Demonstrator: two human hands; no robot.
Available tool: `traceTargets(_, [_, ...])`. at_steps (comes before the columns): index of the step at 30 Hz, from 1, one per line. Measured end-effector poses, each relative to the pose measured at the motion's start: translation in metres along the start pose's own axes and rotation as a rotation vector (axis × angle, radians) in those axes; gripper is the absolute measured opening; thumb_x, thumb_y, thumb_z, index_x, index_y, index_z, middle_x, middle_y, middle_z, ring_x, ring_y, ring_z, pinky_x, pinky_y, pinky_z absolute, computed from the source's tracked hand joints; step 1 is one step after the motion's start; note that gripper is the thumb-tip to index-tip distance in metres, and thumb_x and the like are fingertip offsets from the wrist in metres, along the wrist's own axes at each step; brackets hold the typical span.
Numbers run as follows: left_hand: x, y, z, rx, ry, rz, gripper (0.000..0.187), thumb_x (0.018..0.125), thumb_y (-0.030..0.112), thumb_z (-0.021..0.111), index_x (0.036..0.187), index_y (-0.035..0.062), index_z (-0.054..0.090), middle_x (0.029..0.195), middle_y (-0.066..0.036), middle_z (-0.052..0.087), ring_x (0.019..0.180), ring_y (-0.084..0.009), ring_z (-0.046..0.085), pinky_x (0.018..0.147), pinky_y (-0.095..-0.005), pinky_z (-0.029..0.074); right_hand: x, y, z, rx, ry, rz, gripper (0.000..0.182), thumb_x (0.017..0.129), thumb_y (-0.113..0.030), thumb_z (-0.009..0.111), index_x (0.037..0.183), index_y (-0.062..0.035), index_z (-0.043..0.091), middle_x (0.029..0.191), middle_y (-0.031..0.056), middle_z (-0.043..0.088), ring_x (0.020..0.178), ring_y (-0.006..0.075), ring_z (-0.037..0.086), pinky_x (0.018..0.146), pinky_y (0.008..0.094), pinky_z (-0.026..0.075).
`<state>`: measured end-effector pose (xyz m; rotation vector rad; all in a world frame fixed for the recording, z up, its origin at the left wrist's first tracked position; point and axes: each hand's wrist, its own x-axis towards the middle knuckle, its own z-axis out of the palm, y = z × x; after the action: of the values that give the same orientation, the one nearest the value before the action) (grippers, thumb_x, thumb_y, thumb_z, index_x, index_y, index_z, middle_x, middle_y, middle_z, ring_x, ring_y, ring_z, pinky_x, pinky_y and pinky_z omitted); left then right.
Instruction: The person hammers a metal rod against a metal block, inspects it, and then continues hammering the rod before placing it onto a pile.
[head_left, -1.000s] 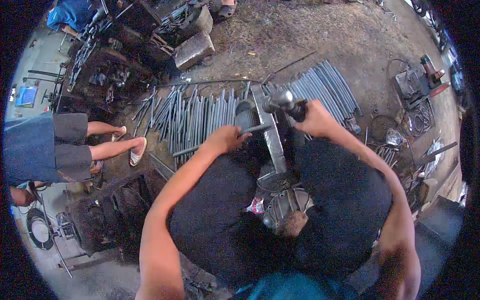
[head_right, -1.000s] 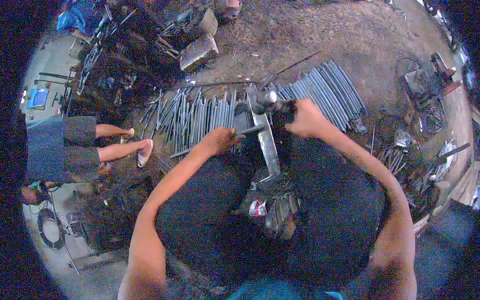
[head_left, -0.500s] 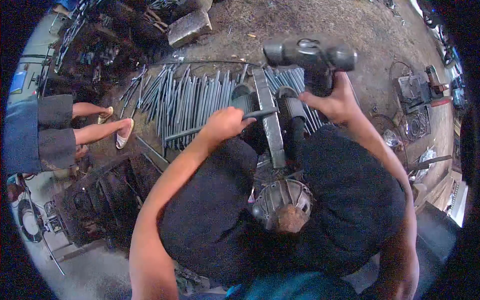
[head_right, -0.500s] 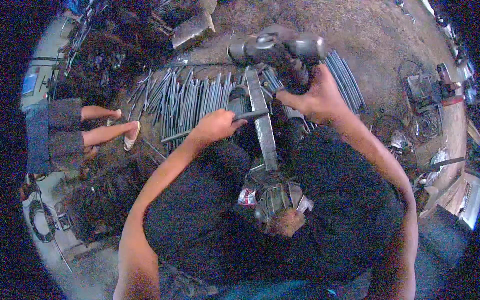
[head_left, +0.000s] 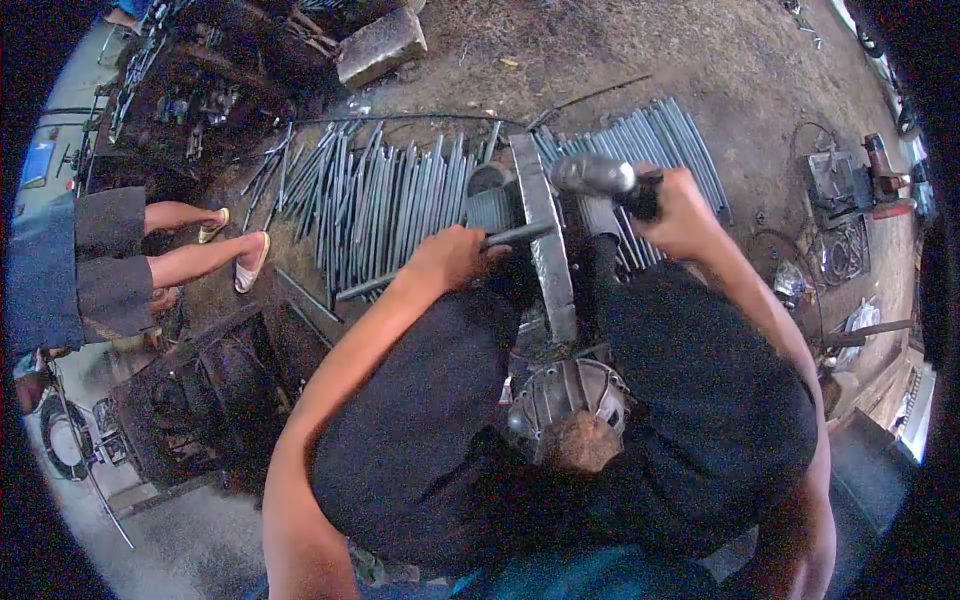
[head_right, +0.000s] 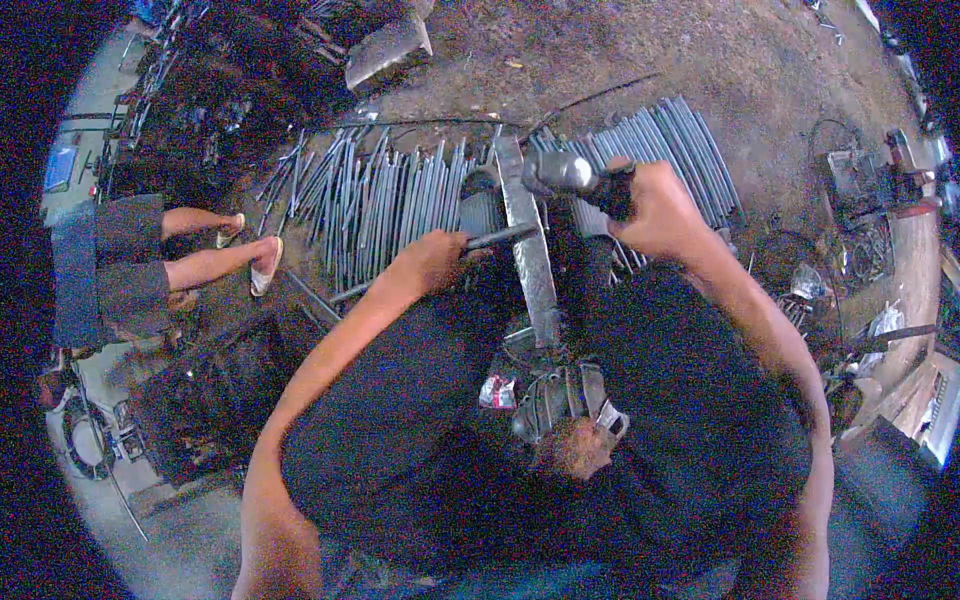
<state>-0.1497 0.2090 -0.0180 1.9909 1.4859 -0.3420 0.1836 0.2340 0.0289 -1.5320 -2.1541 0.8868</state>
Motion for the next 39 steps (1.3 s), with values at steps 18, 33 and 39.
traceTargets(18, [0.0, -0.002, -0.006, 0.046, 0.021, 0.03, 0.046, 0.088, 0.045, 0.059, 0.086, -0.0002, 0.068, 0.084, -0.027, 0.065, 0.08, -0.0432, 0.064, 0.075, -0.0501, 0.051, -0.015, 0.045, 0.042, 0.725, 0.17, 0.165, 0.077, 0.061, -0.003, 0.078, 0.128, 0.0017, 0.04, 0.11, 0.0104, 0.054, 0.1, 0.0192, 0.056, 0.086, 0.0327, 0.048])
traceTargets(33, [-0.002, -0.002, -0.016, 0.075, -0.075, 0.022, 0.05, 0.088, 0.05, 0.058, 0.089, 0.0011, 0.068, 0.088, -0.023, 0.066, 0.086, -0.0399, 0.064, 0.076, -0.0484, 0.051, -0.022, 0.002, 0.027, 0.279, -0.249, 0.528, 0.059, 0.064, -0.007, 0.074, 0.117, -0.0011, 0.049, 0.1, 0.0089, 0.058, 0.092, 0.0141, 0.054, 0.08, 0.0326, 0.049])
traceTargets(39, [0.01, 0.006, -0.02, 0.081, -0.138, 0.077, 0.054, 0.088, 0.054, 0.055, 0.087, 0.0012, 0.069, 0.088, -0.022, 0.067, 0.084, -0.04, 0.065, 0.076, -0.0481, 0.052, -0.013, -0.017, -0.044, 0.605, 0.269, 0.092, 0.049, 0.067, -0.002, 0.076, 0.109, -0.0043, 0.051, 0.096, 0.0052, 0.061, 0.091, 0.0155, 0.059, 0.079, 0.0311, 0.05])
